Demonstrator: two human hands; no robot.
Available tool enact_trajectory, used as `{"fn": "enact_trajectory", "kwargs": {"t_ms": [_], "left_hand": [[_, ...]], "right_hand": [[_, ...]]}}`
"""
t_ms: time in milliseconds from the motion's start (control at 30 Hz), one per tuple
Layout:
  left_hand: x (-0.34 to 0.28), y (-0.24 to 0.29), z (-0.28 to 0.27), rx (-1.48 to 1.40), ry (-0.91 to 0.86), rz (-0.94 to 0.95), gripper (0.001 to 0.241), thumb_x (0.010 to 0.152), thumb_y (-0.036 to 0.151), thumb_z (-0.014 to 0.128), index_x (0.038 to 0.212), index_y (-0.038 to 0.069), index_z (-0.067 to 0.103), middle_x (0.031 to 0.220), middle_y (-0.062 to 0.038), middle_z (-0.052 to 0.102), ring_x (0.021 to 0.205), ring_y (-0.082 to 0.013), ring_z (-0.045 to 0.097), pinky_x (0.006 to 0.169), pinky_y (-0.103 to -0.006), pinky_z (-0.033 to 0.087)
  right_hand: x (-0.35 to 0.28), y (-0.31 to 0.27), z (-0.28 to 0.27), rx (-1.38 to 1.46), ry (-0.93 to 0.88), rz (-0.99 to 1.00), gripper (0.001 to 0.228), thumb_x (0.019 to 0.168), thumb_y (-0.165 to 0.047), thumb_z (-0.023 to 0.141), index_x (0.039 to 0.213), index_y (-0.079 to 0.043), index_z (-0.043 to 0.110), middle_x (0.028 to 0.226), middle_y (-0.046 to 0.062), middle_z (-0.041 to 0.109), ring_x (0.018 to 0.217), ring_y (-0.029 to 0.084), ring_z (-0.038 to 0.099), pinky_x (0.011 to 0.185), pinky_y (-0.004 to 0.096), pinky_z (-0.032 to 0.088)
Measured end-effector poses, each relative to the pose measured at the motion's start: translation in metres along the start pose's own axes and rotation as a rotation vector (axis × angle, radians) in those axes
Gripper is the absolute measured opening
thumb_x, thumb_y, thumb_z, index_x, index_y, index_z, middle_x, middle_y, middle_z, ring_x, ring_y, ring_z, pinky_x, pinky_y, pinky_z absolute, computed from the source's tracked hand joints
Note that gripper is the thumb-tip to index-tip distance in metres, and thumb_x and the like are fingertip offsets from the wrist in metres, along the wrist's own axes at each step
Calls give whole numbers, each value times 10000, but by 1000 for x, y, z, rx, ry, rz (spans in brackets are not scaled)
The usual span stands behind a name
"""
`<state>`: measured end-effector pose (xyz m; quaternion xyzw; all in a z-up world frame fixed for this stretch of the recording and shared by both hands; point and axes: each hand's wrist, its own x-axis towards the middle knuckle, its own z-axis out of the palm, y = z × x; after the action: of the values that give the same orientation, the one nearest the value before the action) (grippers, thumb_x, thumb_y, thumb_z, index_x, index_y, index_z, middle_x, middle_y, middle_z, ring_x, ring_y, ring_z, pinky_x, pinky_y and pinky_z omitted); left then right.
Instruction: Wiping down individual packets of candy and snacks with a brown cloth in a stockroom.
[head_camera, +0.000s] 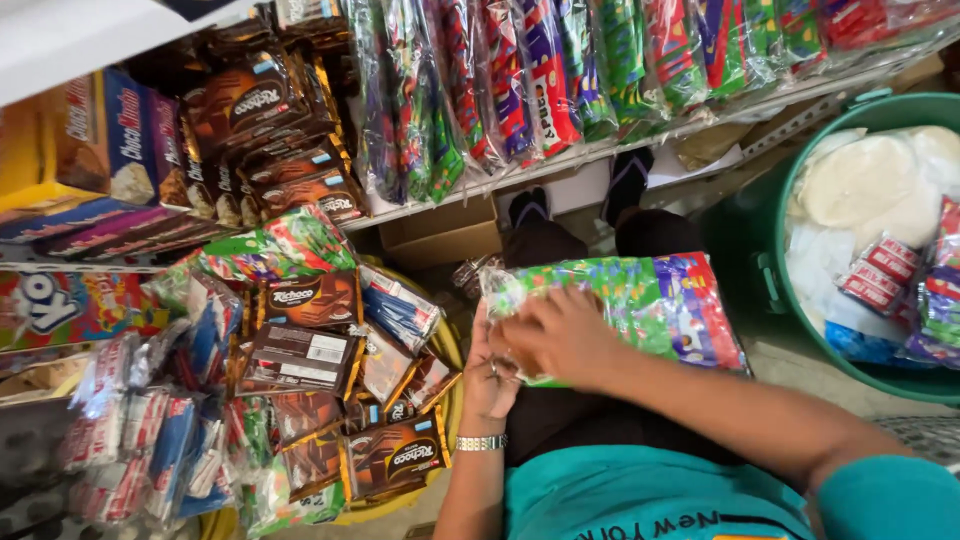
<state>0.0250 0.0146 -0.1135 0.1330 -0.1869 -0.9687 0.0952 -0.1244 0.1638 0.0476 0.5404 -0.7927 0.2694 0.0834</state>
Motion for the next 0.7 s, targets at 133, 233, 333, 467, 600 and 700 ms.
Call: {"fn": "enact_trajectory", "kwargs": {"t_ms": [133, 233, 333, 467, 600, 700], "left_hand": [[2, 32, 121, 45, 13, 12, 1094, 658, -223, 436, 1640, 183, 174, 1629, -202, 332, 1425, -479, 383, 1089, -591, 445], [6, 10, 43, 36, 7, -12, 1119, 599, -220, 397, 1628, 176, 208, 1624, -212, 335, 1421, -490, 390, 1087, -591, 456], [10, 45, 136, 130, -28, -38, 1124, 547, -134, 456, 1614, 167, 272, 1561, -272, 408, 1319, -520, 495, 999, -617, 531], [23, 104, 56, 157, -30, -18, 967, 635, -141, 453, 1548, 170, 390, 1530, -256, 435, 1291, -520, 523, 981, -574, 558], [2, 110, 117, -35, 268, 115, 599, 947, 153, 486, 1522, 45, 357, 1441, -245, 430, 1174, -368, 613, 911, -391, 616], [-16, 62, 160, 39, 586, 119, 680, 982, 546, 399, 1459, 67, 473, 1342, -178, 599, 1163, -329, 613, 947, -469, 532]], "right_hand": [[-36, -32, -34, 184, 154, -121, 280, 1006, -342, 496, 1142, -290, 734, 1114, 39, 613, 886, 292, 580, 745, 411, 423], [-25, -2, -33, 51, 159, -82, 188, 969, -333, 575, 986, -306, 760, 992, 25, 631, 804, 307, 579, 659, 454, 456], [2, 37, -33, -57, 152, 198, 162, 927, -340, 687, 1027, -239, 764, 1025, 84, 648, 871, 347, 638, 751, 486, 499], [-13, 100, 10, -13, 207, 426, 310, 937, -513, 687, 1153, -296, 737, 1055, -51, 632, 877, 231, 668, 749, 387, 510], [-10, 71, 19, 147, 228, 544, 326, 885, -414, 780, 1140, -214, 754, 1069, 46, 658, 955, 329, 677, 818, 457, 537], [7, 64, 5, 135, 246, 564, 297, 867, -287, 775, 1120, -138, 733, 1071, 66, 644, 913, 324, 644, 803, 440, 515]]}}
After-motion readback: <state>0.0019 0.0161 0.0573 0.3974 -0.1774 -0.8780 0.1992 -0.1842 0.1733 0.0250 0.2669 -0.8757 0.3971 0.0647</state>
